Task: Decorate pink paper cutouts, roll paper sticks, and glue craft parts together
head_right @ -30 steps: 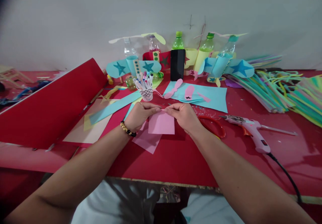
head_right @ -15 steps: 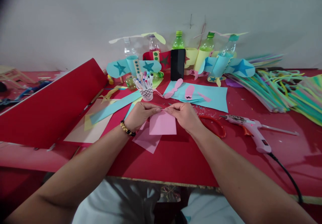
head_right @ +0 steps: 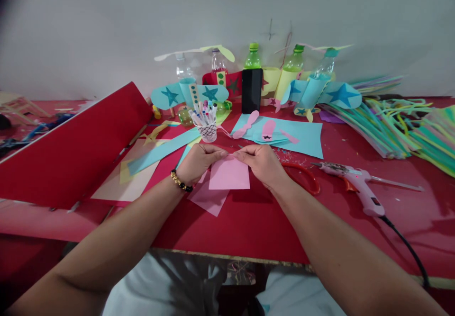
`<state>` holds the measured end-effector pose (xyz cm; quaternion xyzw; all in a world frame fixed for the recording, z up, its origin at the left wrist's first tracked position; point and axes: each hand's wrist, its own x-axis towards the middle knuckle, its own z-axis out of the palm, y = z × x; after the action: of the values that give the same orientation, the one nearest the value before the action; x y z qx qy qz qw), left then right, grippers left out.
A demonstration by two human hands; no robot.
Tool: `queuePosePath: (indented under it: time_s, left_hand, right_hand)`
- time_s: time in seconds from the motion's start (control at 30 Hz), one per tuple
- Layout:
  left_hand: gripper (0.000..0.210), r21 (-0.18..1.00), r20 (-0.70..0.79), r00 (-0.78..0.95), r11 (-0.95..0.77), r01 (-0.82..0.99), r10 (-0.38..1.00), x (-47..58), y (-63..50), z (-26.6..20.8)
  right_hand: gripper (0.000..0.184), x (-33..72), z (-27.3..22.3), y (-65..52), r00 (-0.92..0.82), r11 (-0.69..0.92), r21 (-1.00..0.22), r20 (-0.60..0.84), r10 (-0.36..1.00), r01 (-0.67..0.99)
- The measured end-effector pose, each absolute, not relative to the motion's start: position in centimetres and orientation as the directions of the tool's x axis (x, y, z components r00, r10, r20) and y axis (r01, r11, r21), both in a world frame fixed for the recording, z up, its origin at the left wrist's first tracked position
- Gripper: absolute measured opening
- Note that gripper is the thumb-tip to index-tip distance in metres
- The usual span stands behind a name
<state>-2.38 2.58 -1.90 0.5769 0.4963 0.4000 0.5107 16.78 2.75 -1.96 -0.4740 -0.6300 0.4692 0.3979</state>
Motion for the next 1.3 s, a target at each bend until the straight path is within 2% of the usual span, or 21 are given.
queuePosePath:
  time_s: [0.63,0.8,1.3]
  left_hand:
    - [0.027,0.979,-0.052,0.206,0.009,0.202,0.977,-2.1,2.16,-1.41]
    - [0.028,0.971,-0.027,0.219,-0.027,0.238,0.975,-2.11,2.18,-1.45]
    - [0.026,0.977,-0.008,0.266,-0.049,0.208,0.964,-2.51,2.37,-1.73]
  right_hand:
    - [0.032,16.9,-1.75,2.66,-0.271,0.175,-0.934,0.089,0.959,0.311]
    - [0.028,16.94,-1.81,2.7,-0.283,0.22,-0.916,0.124,0.951,0.336]
    - [0.03,17.07,-1.52,2.63,-0.274,0.214,-0.889,0.105,0.956,0.405]
